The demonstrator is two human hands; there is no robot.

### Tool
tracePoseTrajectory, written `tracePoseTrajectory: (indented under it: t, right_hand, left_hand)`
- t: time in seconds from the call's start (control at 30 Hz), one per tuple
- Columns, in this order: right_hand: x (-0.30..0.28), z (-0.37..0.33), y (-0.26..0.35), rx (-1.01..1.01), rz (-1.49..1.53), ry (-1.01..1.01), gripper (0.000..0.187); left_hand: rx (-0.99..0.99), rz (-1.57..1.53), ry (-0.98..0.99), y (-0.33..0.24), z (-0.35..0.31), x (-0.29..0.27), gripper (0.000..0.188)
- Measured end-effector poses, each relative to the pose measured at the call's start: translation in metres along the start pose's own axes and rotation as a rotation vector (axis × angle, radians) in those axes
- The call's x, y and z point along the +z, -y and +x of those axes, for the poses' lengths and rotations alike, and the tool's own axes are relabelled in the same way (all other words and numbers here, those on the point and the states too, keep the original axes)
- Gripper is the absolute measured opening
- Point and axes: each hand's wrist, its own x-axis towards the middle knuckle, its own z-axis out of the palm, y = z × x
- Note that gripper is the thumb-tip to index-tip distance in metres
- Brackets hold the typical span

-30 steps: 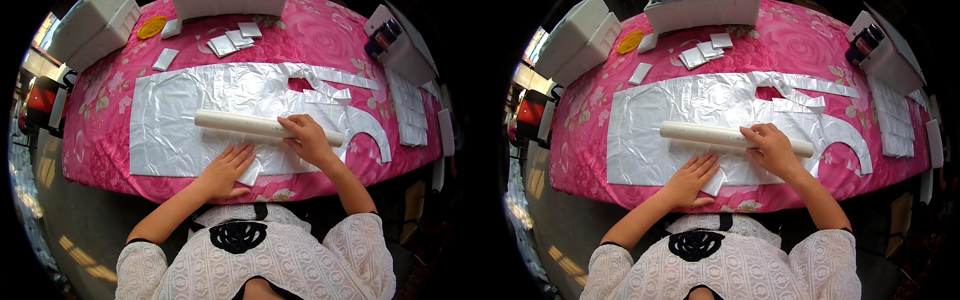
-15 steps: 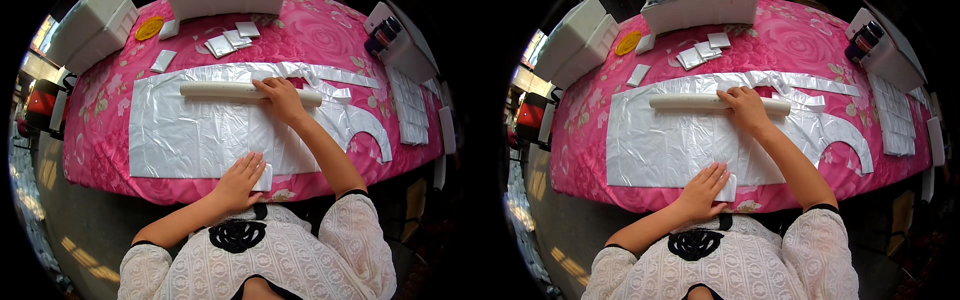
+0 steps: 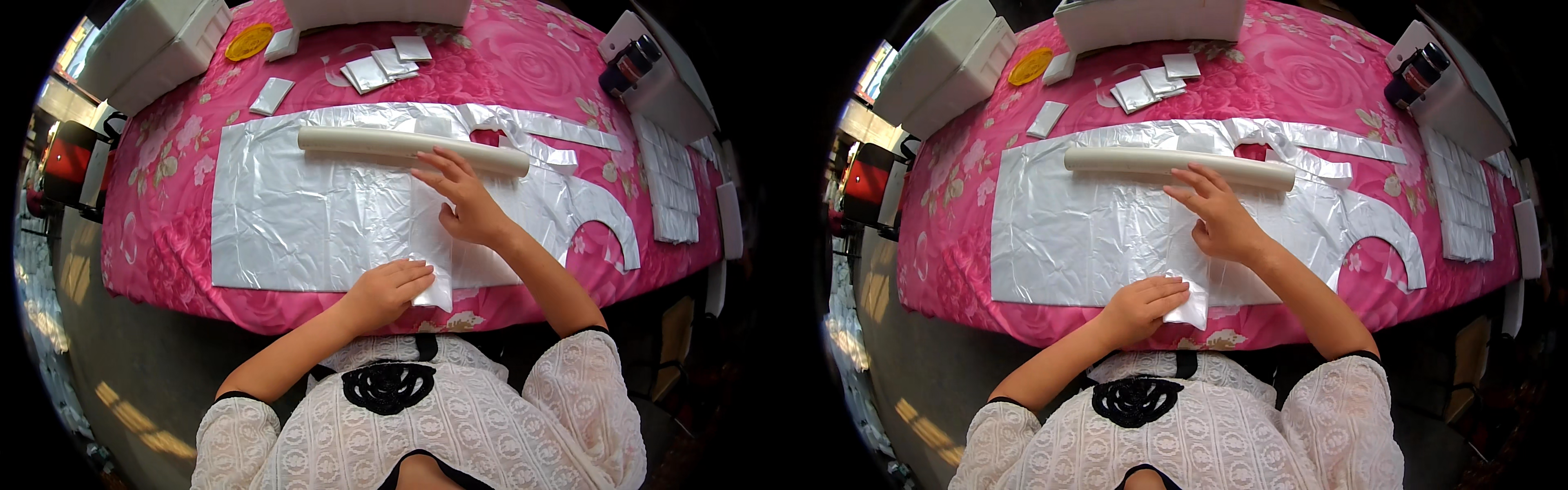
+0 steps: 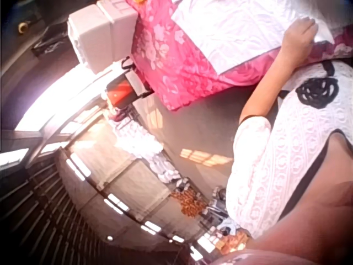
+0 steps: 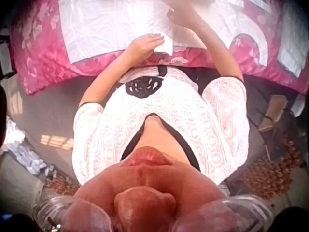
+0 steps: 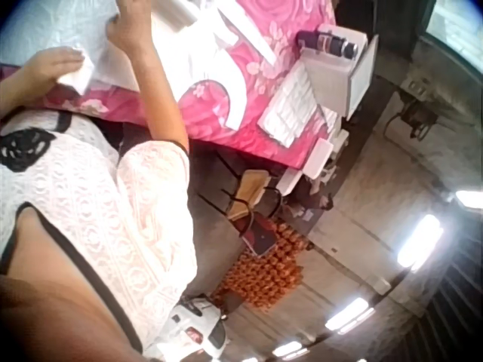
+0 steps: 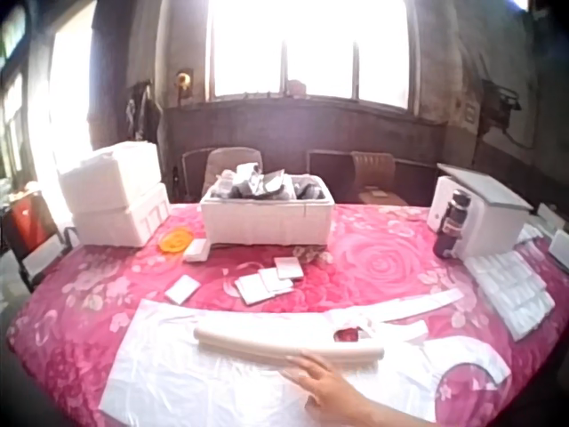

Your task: The person wraps small rectangular items in clear plastic film. They unroll a sheet of film, place an item on it, fold the film around the item to create a packet, and set the wrapped item aside. This process is repeated multiple times on a pink floral tablecloth.

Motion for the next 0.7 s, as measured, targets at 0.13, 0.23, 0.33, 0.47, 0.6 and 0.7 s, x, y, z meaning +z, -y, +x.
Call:
tracePoseTrajectory:
  t: [0.13,0.23,0.33,0.47,0.6,0.7]
  right_hand:
    - [0.011,-0.036,0.01,0.021,0.31,0.288,0.062]
    - [0.017,-0.049,0.024,-0.047,0.146,0.264,0.059]
    - [0.022,-0.054,0.034,-0.034,0.095,0.144,0.051]
    - [0.033,-0.064,0.032,0.025,0.082,-0.01,0.036]
    - [0.034,-0.065,0.034,0.07,0.089,-0.094,0.03]
    - [0.033,-0.063,0.035,0.111,0.064,-0.131,0.028]
  left_hand:
    - [-0.113,-0.189,-0.084,-0.001,0.0,-0.01,0.039]
    - [-0.133,-0.24,-0.117,0.0,0.0,-0.016,0.039]
    - [-0.113,-0.262,-0.118,0.002,0.0,-0.016,0.04]
    - [-0.056,-0.053,-0.055,0.002,0.007,-0.018,0.041]
    - [-0.06,0.069,-0.049,0.01,0.009,-0.011,0.042]
    - [-0.117,0.086,-0.084,0.015,0.013,-0.007,0.042]
